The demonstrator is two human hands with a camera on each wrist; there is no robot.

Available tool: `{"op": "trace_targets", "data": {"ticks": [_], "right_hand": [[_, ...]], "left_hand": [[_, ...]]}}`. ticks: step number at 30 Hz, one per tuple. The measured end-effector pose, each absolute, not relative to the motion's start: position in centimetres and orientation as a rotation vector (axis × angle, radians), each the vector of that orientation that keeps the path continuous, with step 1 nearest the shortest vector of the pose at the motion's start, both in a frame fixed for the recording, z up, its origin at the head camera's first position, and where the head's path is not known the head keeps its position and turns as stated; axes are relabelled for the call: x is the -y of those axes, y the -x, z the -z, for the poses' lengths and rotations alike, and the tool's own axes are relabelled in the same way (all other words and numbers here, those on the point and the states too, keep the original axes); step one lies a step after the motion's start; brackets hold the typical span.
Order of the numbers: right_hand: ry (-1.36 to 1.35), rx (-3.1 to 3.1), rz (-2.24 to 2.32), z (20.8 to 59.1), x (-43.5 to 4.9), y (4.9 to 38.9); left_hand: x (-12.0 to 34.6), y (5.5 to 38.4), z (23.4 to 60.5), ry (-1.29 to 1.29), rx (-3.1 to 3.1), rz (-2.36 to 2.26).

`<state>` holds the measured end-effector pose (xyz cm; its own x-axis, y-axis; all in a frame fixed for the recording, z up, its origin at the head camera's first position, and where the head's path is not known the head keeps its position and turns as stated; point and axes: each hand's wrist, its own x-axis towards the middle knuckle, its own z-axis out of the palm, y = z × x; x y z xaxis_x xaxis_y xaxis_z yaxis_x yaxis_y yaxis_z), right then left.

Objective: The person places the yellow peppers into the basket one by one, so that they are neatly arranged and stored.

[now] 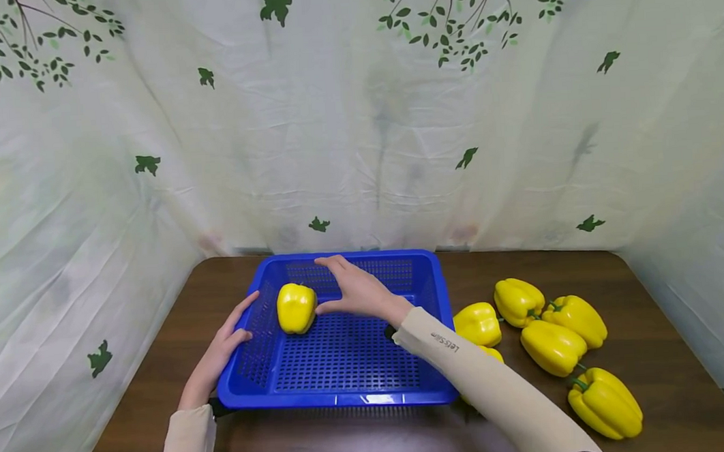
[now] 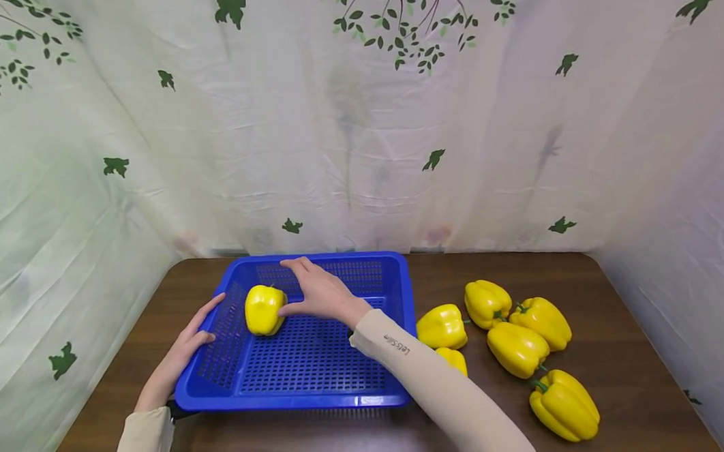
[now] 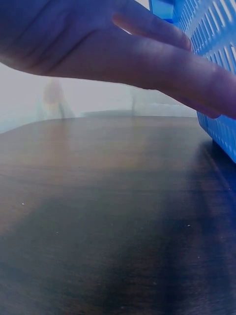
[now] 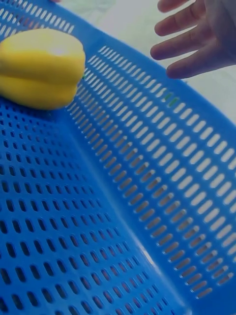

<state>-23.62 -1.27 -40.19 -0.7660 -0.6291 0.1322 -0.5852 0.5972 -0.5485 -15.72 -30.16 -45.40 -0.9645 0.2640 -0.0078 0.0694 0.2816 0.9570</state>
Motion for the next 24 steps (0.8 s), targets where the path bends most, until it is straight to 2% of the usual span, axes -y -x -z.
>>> {"op": "trace_targets", "data": {"ticks": [24], "right_hand": [[0.991,-2.683,1.193,38.6,-5.6,21.3]], "left_hand": [[30.1,15.5,45.5,-0.296,-2.369,-1.775]]}}
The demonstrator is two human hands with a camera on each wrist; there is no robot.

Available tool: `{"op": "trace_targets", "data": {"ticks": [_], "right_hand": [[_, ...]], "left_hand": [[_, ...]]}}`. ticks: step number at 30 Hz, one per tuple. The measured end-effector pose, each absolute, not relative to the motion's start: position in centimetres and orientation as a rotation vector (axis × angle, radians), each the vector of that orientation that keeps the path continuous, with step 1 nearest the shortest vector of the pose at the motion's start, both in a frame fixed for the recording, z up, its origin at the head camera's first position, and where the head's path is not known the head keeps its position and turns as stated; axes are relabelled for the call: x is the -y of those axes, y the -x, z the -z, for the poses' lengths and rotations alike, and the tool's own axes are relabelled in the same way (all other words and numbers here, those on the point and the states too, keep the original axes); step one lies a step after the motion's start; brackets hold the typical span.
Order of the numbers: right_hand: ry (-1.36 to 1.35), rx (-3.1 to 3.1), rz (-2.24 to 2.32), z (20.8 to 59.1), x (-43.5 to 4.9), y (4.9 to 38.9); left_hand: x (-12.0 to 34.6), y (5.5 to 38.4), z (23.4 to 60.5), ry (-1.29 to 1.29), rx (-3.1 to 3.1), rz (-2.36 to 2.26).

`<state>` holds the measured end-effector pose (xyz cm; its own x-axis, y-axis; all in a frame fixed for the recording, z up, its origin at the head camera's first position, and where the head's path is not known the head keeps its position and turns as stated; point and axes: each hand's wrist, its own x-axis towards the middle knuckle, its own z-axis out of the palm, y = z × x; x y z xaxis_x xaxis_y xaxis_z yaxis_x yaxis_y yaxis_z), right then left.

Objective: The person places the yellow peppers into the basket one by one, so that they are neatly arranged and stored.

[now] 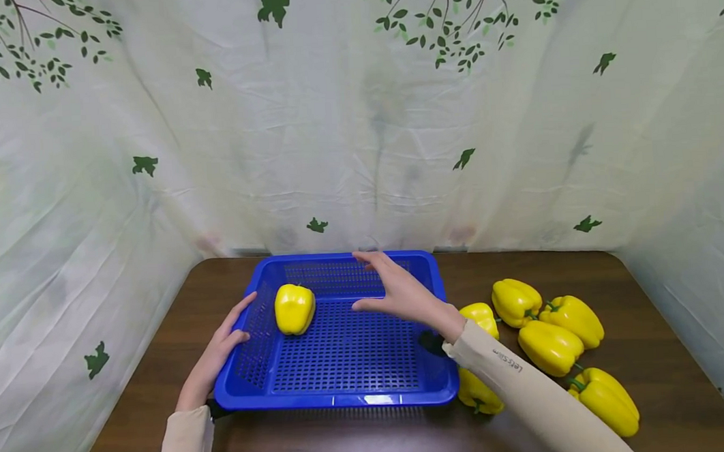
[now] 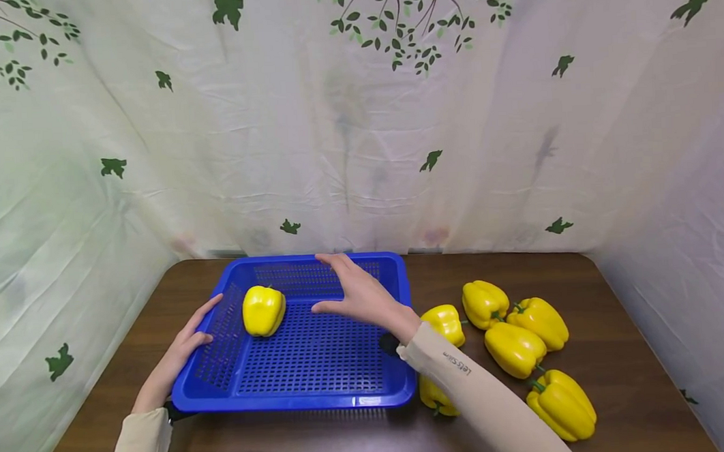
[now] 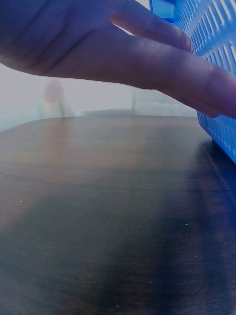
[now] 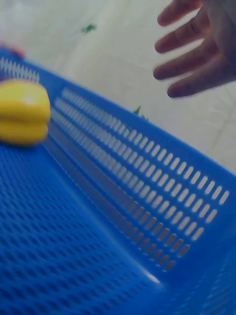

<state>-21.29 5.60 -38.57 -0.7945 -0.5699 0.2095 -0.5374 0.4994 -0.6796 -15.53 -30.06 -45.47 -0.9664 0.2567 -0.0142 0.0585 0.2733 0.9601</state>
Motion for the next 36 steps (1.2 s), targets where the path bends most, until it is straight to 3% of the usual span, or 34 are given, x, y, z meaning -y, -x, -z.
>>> {"op": "trace_targets", "data": {"ticks": [15,36], "right_hand": [[0.985,-2.741,1.289,36.9,-9.9,19.1],[0.788,-2.795,1.393,40.0,-17.4,14.5]], "left_hand": [[30.1,15.5,45.5,-0.301,-2.346,-1.784],[30.0,15.5,45.4,-0.287,-2.366,-1.766]]}}
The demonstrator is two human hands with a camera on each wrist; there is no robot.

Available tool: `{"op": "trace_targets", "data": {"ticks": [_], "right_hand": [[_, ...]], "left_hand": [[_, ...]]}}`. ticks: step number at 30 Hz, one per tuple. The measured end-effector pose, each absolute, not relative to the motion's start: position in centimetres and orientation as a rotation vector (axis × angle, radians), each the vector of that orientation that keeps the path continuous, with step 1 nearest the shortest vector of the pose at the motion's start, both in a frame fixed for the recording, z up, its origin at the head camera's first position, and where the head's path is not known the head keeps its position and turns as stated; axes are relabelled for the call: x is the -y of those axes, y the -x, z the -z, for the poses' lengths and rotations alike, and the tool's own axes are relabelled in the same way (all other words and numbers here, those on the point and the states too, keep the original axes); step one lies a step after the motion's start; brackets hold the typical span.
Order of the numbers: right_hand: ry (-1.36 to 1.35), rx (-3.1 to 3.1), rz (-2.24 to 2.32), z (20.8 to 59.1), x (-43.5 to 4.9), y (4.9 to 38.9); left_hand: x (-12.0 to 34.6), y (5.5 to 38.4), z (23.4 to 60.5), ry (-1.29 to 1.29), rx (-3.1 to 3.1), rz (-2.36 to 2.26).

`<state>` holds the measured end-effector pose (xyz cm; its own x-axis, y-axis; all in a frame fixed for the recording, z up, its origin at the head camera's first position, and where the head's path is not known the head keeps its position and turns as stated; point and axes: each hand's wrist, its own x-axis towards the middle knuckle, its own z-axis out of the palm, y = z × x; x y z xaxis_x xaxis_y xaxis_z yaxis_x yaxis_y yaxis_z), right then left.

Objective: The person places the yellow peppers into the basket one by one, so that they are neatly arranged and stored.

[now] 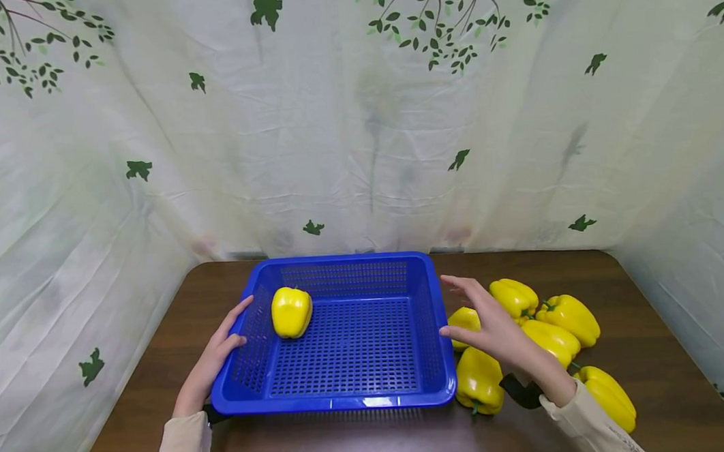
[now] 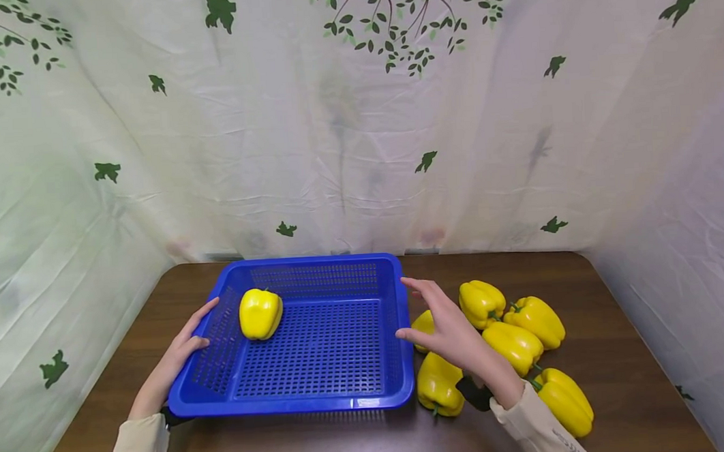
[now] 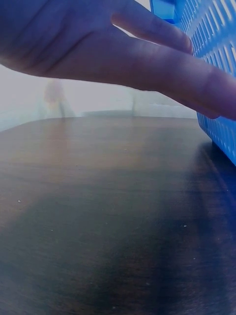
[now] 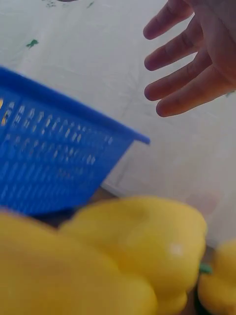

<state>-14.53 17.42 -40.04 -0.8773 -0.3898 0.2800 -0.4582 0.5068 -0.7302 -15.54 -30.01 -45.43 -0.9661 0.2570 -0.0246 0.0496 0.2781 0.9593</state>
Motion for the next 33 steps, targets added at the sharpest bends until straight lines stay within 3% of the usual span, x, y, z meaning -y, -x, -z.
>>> {"op": "trace_targets", "data": {"ticks": [33], "right_hand": [[-0.514,2.919,-1.304,43.8,-22.9,7.4]], "left_hand": [[30.0,15.5,45.5,-0.302,-2.371,-1.768]]}}
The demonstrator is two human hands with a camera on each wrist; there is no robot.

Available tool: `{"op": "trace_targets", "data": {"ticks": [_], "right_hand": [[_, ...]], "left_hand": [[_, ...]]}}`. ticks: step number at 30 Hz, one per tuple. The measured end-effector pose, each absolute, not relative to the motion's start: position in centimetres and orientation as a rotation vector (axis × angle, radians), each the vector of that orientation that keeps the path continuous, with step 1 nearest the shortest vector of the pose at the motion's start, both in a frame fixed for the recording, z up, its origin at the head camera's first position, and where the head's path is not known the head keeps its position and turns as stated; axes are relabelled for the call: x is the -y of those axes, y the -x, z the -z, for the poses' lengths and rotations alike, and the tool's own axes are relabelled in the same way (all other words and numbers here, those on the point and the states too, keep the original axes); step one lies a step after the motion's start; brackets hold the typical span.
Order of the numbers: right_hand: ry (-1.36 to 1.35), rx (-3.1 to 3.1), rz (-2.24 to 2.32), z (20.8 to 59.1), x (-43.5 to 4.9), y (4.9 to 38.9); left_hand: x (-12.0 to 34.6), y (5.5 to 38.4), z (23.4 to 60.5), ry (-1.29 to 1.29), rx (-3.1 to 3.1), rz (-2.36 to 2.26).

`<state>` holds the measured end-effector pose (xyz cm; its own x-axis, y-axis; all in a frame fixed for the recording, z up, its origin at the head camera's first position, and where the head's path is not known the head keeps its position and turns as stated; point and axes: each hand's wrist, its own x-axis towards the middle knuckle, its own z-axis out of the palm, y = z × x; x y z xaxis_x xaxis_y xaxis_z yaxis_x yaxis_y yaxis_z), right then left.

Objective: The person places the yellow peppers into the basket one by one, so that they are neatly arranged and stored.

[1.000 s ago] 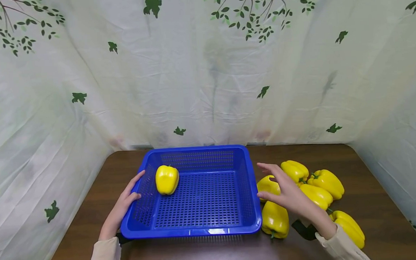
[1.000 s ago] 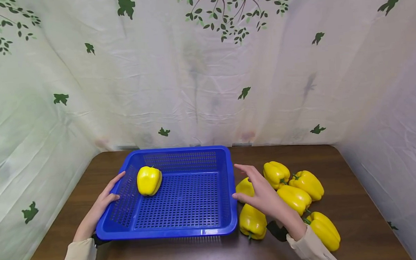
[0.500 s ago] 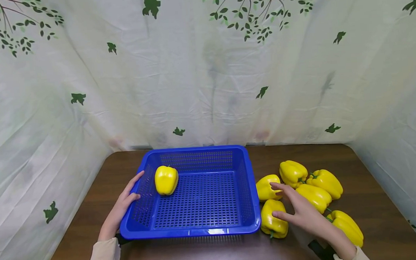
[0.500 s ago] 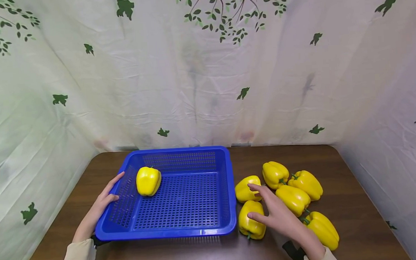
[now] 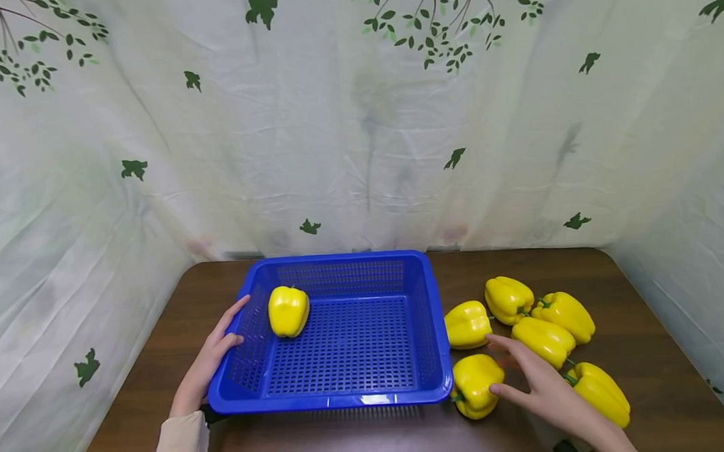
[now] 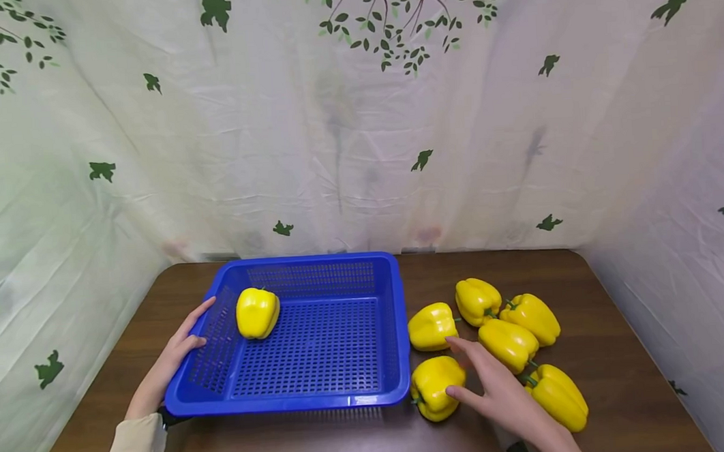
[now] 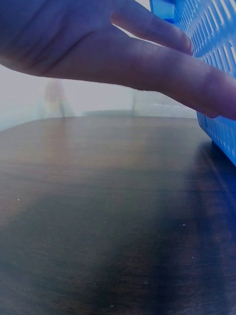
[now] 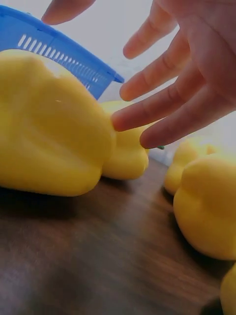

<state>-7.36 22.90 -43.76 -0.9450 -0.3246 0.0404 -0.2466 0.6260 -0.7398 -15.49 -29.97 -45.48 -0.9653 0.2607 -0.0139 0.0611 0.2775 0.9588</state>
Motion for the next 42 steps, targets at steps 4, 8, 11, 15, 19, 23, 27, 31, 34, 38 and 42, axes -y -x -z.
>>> {"op": "trace_targets", "data": {"ticks": [4,8,11,15,19,23,27,31,34,38,42], "right_hand": [[0.479,-2.749,1.201,43.8,-23.3,6.8],[0.541,-2.753,1.178,44.0,-23.6,6.7],[0.598,-2.753,1.143,44.4,-23.6,6.9],[0.678,-2.758,1.084,44.9,-23.4,7.3],[0.760,-2.738,1.089,45.0,-23.0,7.6],[0.798,-2.713,1.069,45.1,-22.7,7.8],[0.797,-2.707,1.035,45.1,-22.6,7.8],[0.830,-2.746,1.017,45.2,-22.6,7.7],[0.845,-2.810,1.010,45.4,-22.6,7.6],[0.830,-2.879,1.041,45.3,-22.8,7.6],[0.737,-2.934,1.082,44.8,-22.9,7.6]], "left_hand": [[30.1,15.6,45.4,-0.308,-2.379,-1.762],[30.2,15.7,45.3,-0.309,-2.368,-1.768],[30.2,15.6,45.3,-0.307,-2.368,-1.763],[30.2,15.5,45.3,-0.307,-2.376,-1.757],[30.1,15.5,45.4,-0.312,-2.385,-1.757],[30.1,15.5,45.5,-0.315,-2.395,-1.755],[30.0,15.5,45.5,-0.310,-2.396,-1.754],[30.0,15.5,45.5,-0.312,-2.384,-1.757],[30.1,15.5,45.5,-0.316,-2.377,-1.761],[30.1,15.5,45.5,-0.310,-2.378,-1.760],[30.1,15.5,45.6,-0.306,-2.381,-1.758]]}}
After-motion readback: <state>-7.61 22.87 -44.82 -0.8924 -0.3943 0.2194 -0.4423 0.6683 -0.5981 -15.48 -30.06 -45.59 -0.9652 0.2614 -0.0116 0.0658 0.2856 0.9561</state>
